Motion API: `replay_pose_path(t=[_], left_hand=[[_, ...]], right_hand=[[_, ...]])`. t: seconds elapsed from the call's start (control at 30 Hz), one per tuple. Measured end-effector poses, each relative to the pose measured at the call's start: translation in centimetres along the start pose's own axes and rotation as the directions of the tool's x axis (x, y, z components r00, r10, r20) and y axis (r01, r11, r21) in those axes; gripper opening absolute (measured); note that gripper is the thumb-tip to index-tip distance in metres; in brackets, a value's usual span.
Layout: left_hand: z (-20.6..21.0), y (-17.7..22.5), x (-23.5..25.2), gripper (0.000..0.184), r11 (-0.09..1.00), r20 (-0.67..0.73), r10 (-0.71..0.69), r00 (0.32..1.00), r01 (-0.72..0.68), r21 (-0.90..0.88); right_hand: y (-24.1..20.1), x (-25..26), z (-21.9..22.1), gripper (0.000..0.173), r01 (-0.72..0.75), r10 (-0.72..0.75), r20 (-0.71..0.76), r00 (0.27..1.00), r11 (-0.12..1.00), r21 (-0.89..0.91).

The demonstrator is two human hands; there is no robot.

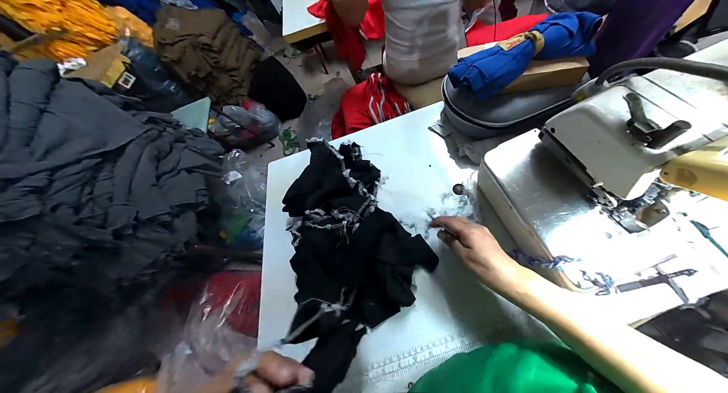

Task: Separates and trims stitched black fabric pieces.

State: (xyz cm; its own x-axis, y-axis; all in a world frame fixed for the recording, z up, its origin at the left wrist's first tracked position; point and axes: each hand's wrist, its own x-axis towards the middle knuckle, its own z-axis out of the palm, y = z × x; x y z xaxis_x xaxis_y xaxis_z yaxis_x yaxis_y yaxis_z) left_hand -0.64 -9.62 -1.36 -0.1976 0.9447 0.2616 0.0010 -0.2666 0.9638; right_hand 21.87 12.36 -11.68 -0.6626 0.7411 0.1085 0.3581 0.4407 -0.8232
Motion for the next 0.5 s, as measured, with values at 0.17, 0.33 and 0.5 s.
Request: replay_pose_path(t=[0.17,0.33,0.5], left_hand=[[1.5,-2.9,-2.8,0.026,0.991,0.068,-0.132,0.989,0.131,0.020],[2.8,-4.4,-4.3,0.022,0.977,0.020,-0.202,0.979,0.200,0.074],[4.7,-5.4,-5.9,0.021,0.959,-0.075,-0.277,0.958,0.280,0.031]], right_hand=[[-0.5,-1.1,-0.4,0.030,-0.234,0.255,0.435,0.864,0.967,-0.102],[0.0,0.0,0.3,0.029,-0.164,0.182,0.174,0.968,0.980,-0.113],[-2.4,-0.8,-2.1,0.029,-0.116,0.115,0.059,0.992,0.993,0.012]])
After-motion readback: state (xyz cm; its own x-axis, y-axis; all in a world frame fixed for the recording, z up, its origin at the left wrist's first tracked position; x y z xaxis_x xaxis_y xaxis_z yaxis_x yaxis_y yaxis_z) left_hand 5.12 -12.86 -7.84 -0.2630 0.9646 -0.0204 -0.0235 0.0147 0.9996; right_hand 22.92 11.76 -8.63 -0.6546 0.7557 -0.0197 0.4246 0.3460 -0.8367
